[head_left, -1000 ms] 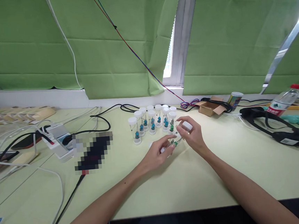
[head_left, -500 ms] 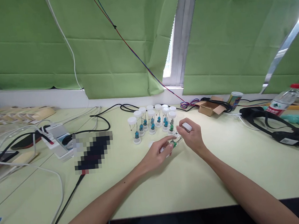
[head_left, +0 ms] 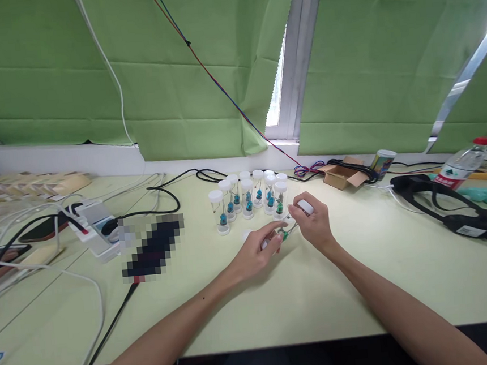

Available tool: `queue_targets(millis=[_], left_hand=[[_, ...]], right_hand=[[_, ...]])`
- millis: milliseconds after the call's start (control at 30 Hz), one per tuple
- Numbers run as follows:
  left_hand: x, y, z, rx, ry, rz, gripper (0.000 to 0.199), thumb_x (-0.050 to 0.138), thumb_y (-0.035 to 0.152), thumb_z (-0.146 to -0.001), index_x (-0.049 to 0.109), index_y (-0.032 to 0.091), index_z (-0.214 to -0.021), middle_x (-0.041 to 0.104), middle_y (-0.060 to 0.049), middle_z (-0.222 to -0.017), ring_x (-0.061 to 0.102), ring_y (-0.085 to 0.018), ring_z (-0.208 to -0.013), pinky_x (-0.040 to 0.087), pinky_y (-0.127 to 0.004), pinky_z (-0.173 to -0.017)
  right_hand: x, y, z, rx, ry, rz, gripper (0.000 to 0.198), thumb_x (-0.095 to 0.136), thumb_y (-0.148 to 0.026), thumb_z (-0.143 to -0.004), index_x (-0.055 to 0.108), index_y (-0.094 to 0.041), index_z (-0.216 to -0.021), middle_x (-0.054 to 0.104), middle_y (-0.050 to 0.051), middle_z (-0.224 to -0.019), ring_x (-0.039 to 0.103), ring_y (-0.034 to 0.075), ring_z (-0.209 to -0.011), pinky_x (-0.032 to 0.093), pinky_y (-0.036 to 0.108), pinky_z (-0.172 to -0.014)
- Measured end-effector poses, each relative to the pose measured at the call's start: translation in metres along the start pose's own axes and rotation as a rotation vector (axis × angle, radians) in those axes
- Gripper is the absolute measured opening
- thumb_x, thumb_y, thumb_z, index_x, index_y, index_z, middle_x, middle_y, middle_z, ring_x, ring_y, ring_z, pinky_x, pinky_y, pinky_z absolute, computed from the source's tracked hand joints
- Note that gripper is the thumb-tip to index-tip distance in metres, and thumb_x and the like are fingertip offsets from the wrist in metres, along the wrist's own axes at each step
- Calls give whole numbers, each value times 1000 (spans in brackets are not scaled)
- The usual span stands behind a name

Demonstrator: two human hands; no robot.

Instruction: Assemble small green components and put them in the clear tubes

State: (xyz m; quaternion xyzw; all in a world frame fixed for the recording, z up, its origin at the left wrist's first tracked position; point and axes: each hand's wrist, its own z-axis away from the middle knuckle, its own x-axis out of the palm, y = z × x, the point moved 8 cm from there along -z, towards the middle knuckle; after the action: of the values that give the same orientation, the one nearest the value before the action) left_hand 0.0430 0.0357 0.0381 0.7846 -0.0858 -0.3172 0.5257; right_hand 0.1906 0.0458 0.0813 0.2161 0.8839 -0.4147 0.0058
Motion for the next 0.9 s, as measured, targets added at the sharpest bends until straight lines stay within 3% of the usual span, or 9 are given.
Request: queue_targets(millis=[467,900], left_hand=[[1,3,1,5,-12,-77,51,40,48,-97,57,17,-133,60,-1,-74,40,-12,-59,32,-26,-57],[1,4,1,10,-11,-111,49,40,46,-97,57,17,-132,62,-1,-75,41,-11,-58,33,-25,-57]], right_hand=[[-1,4,1,21,-3,-13,17,61,-31,-79,52,-21,-68,50,-5,-53,40,10,-47,33,23,-46],[0,1,0,30,-18,-6,18,61,-31,-78,53,-20,-66,48,-5,-51,40,10,-46,33,23,-44]])
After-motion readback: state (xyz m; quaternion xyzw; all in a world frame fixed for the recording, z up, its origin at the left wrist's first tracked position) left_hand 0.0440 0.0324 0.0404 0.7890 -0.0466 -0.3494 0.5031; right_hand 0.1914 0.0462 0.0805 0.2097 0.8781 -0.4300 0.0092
